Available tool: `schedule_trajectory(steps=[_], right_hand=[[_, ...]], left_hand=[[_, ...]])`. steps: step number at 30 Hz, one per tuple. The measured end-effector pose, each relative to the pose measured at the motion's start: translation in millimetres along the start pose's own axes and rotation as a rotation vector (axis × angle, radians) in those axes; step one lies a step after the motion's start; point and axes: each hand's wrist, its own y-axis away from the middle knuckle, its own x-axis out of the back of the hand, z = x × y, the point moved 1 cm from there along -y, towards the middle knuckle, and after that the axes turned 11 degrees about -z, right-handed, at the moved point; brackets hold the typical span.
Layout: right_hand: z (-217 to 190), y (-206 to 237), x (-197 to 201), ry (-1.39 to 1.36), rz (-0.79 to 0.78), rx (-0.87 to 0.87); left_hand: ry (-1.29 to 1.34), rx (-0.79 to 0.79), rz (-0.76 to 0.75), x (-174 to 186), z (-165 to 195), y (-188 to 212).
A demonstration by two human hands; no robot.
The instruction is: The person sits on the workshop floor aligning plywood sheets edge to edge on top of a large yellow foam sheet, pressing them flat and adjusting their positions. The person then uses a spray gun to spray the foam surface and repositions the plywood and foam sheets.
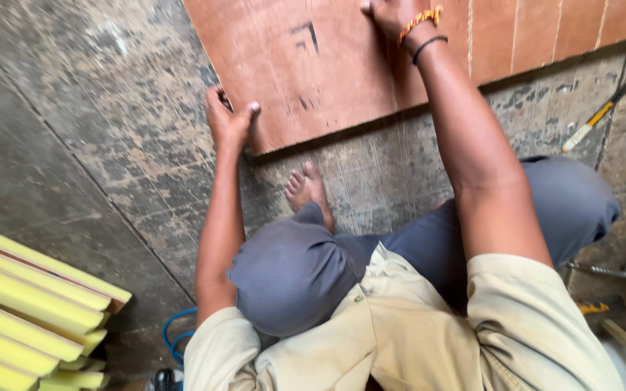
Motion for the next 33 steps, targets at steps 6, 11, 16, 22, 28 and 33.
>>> schedule_trajectory(steps=[6, 11, 16, 22, 28, 33], right_hand=[[-20, -1, 9, -0.033, 0.170, 0.200], [-25, -3, 11, 0.010, 0.215, 0.272], [-29, -3, 17, -0.029, 0.190, 0.235], [-24, -3, 30, -0.097, 0.089, 0.086], [-16, -5, 36, -0.056, 0.128, 0.055], [-32, -5, 19, -0.004, 0.170, 0.193]], left_hand=[[-0.003, -0.149, 0.019, -1, -19, -6], [-0.004, -0.174, 0.027, -1, -23, -7], [-0.004, -0.114, 0.000, 7, -6, -2], [0.014, 0.091, -0.056, 1, 30, 9], [-0.036, 0.008, -0.036, -12, 29, 16], [-0.046, -0.105, 0.051, 1, -5, 12]])
